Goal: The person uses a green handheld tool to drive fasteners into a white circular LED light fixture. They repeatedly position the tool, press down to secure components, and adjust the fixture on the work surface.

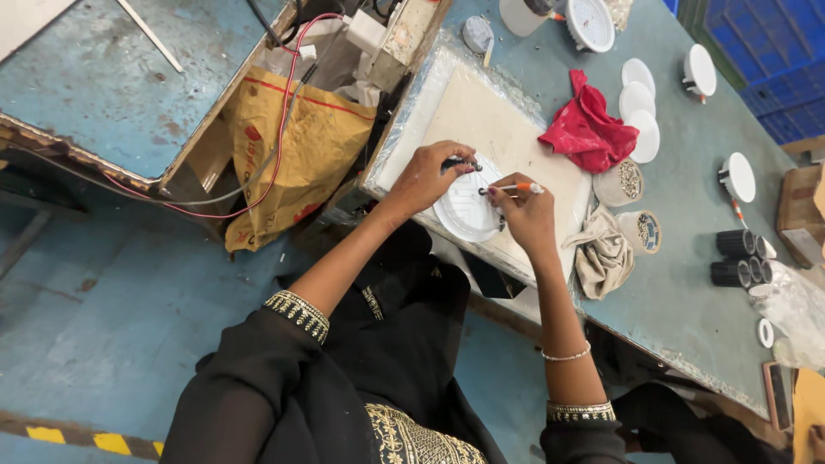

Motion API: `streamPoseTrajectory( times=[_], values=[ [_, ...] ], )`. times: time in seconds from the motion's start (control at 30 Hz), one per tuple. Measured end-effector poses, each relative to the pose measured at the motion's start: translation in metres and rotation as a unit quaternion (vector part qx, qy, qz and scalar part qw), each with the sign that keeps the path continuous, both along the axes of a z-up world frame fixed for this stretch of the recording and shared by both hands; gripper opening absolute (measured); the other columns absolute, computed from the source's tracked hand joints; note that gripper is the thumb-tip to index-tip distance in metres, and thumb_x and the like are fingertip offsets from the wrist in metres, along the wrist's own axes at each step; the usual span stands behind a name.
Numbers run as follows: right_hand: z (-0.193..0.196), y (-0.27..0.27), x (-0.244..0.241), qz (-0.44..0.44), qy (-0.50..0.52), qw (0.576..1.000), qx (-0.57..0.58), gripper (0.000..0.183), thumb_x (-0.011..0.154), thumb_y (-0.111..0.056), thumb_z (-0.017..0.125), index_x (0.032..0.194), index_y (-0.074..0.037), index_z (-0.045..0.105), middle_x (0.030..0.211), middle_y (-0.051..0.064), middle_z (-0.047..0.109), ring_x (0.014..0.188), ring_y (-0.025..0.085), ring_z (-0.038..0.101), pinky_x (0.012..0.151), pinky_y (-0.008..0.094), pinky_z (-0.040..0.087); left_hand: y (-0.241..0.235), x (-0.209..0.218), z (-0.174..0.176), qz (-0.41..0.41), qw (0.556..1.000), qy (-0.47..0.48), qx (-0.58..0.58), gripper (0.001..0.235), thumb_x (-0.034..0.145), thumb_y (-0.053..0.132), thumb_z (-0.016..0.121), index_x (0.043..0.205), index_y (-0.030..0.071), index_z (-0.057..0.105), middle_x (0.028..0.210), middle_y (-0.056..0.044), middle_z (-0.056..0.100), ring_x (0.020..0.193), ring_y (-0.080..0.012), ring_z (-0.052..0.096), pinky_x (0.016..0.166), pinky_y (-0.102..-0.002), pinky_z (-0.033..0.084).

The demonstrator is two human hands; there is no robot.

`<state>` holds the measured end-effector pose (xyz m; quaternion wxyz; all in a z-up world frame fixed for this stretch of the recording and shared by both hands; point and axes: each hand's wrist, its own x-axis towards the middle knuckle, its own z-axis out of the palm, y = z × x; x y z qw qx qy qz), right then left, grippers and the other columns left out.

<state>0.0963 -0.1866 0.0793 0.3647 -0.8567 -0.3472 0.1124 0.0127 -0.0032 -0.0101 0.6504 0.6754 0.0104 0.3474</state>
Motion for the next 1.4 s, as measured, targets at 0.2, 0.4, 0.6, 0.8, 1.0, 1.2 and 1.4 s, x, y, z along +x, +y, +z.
streamPoseTrajectory(
  times=[0.2,0.4,0.6,0.8,1.0,1.2,1.4],
  values=[
    [0.007,-0.015,0.019,-0.002,-0.003,1.0,0.005,0.009,0.09,-0.001,0.071,0.098,0.002,0.069,0.087,0.009,0.077,0.081,0.011,0.074,0.076,0.025,0.058,-0.002,-0.006,0.002,-0.06,0.997,0.057,0.005,0.017,0.091,0.012,0.071,0.104,0.002,0.073,0.106,-0.011,0.075,0.093,-0.0255,0.073,0.08,-0.036,0.056],
    [0.007,-0.017,0.011,0.029,-0.089,0.996,-0.007,0.008,0.09,-0.001,0.075,0.092,0.003,0.069,0.09,0.01,0.077,0.083,0.014,0.073,0.076,0.027,0.057,-0.016,-0.003,0.007,-0.01,0.997,0.017,0.076,0.016,0.092,0.014,0.072,0.103,0.003,0.073,0.102,-0.013,0.074,0.099,-0.0315,0.069,0.089,-0.041,0.052],
    [-0.002,-0.007,0.004,-0.012,-0.134,0.991,0.004,0.007,0.088,0.004,0.072,0.091,0.003,0.066,0.088,0.013,0.076,0.081,0.016,0.076,0.076,0.029,0.059,-0.029,0.0,0.015,0.035,0.995,0.037,0.088,0.016,0.091,0.018,0.073,0.1,0.005,0.073,0.1,-0.01,0.074,0.099,-0.0311,0.068,0.092,-0.043,0.05],
    [-0.01,-0.006,-0.008,0.02,-0.244,0.969,0.013,0.014,0.088,0.012,0.068,0.092,0.001,0.06,0.089,0.014,0.071,0.085,0.029,0.073,0.077,0.037,0.056,-0.03,0.0,0.017,0.053,0.991,0.042,0.113,0.015,0.092,0.019,0.071,0.101,0.007,0.071,0.101,-0.007,0.074,0.101,-0.0279,0.067,0.092,-0.042,0.047],
    [-0.009,0.002,-0.023,0.024,-0.312,0.949,-0.03,0.028,0.074,0.018,0.065,0.094,0.001,0.057,0.091,0.016,0.063,0.088,0.035,0.066,0.075,0.042,0.054,-0.031,0.002,0.017,0.055,0.991,0.061,0.106,0.015,0.092,0.018,0.072,0.102,0.007,0.071,0.101,-0.008,0.074,0.101,-0.0283,0.067,0.092,-0.043,0.047],
    [-0.013,-0.002,-0.022,0.005,-0.323,0.944,-0.071,0.026,0.072,0.017,0.067,0.091,-0.001,0.06,0.087,0.015,0.063,0.084,0.036,0.065,0.07,0.043,0.05,-0.033,0.002,0.013,0.058,0.992,0.049,0.1,0.016,0.091,0.017,0.073,0.103,0.007,0.072,0.104,-0.011,0.073,0.103,-0.031,0.067,0.092,-0.044,0.049],
    [-0.004,-0.022,-0.002,-0.001,-0.107,0.993,0.056,0.004,0.092,0.0,0.074,0.094,0.001,0.071,0.089,0.01,0.076,0.08,0.017,0.07,0.073,0.029,0.054,-0.028,0.002,0.01,0.021,0.996,0.042,0.081,0.016,0.091,0.016,0.074,0.103,0.005,0.072,0.103,-0.012,0.072,0.1,-0.0305,0.068,0.089,-0.042,0.052]
  ],
)
